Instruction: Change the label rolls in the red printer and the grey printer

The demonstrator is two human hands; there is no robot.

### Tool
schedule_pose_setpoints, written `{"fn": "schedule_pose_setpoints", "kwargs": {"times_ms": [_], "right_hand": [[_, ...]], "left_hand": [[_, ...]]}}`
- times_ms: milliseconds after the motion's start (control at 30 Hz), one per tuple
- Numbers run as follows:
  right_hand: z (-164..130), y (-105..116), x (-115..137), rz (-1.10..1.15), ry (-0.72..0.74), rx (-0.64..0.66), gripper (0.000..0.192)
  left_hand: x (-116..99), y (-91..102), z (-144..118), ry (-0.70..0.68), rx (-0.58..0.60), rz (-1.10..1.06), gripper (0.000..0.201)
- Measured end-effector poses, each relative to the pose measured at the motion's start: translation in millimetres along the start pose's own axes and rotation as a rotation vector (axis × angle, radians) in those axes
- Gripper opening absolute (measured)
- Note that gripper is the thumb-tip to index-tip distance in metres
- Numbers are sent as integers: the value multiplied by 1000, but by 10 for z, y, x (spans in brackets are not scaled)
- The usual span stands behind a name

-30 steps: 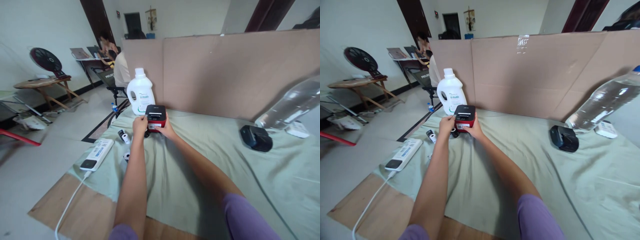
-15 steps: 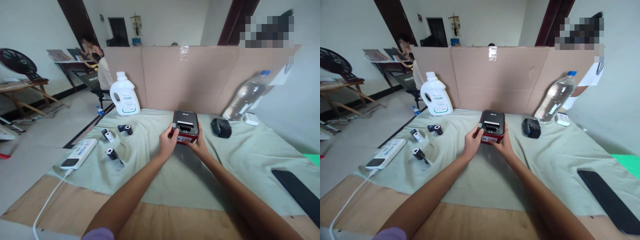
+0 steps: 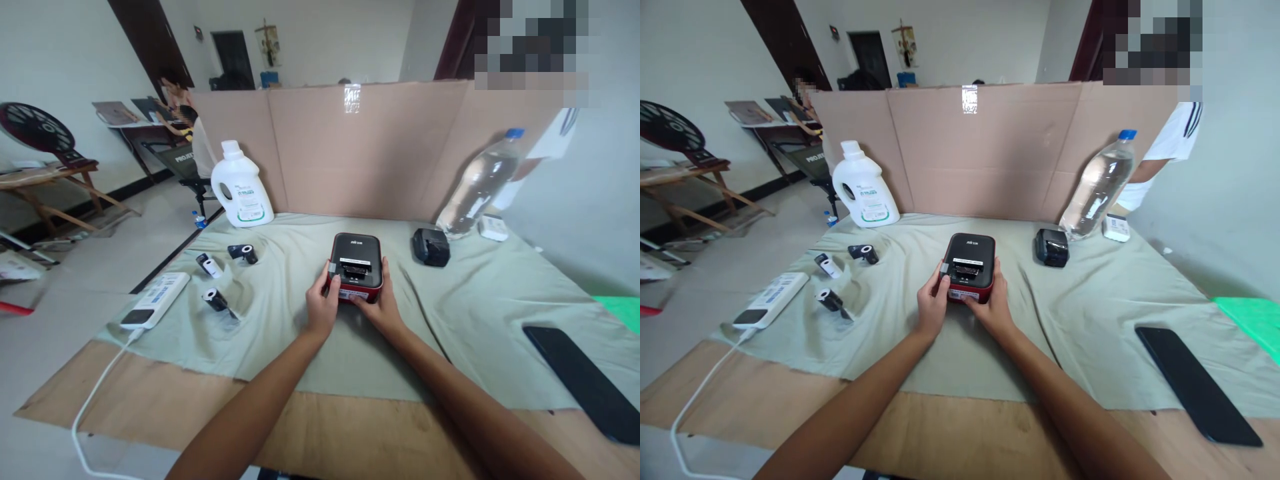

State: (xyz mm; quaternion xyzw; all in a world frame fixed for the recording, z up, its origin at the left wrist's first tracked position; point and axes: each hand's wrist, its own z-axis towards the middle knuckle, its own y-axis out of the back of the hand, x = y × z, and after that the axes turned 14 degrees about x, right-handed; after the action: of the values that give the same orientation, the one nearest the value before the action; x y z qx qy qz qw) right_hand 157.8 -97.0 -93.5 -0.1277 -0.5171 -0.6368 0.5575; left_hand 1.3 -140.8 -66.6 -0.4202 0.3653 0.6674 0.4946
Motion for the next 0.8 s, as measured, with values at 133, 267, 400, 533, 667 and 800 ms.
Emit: {"fn": "schedule_pose_setpoints", "kwargs": {"times_ms": [133, 267, 400, 533, 667, 800], "right_hand": [[6, 5, 4, 18, -40, -20, 120], [16, 9, 19, 69, -38, 1, 119], [33, 24, 48, 101, -32, 6, 117], [44, 40, 74, 115, -32, -1, 115], [43, 48, 85, 130, -50, 7, 112], [44, 60, 81, 110, -62, 6, 111]], "left_hand": [[31, 11, -14, 28, -3, 11, 52], [15, 19, -23, 31, 0, 34, 51], [26, 20, -15, 26, -4, 55, 51], [63, 12, -12, 16, -19, 55, 51], [79, 20, 4, -16, -22, 23, 40], [117, 93, 84, -60, 77, -17, 30]]}}
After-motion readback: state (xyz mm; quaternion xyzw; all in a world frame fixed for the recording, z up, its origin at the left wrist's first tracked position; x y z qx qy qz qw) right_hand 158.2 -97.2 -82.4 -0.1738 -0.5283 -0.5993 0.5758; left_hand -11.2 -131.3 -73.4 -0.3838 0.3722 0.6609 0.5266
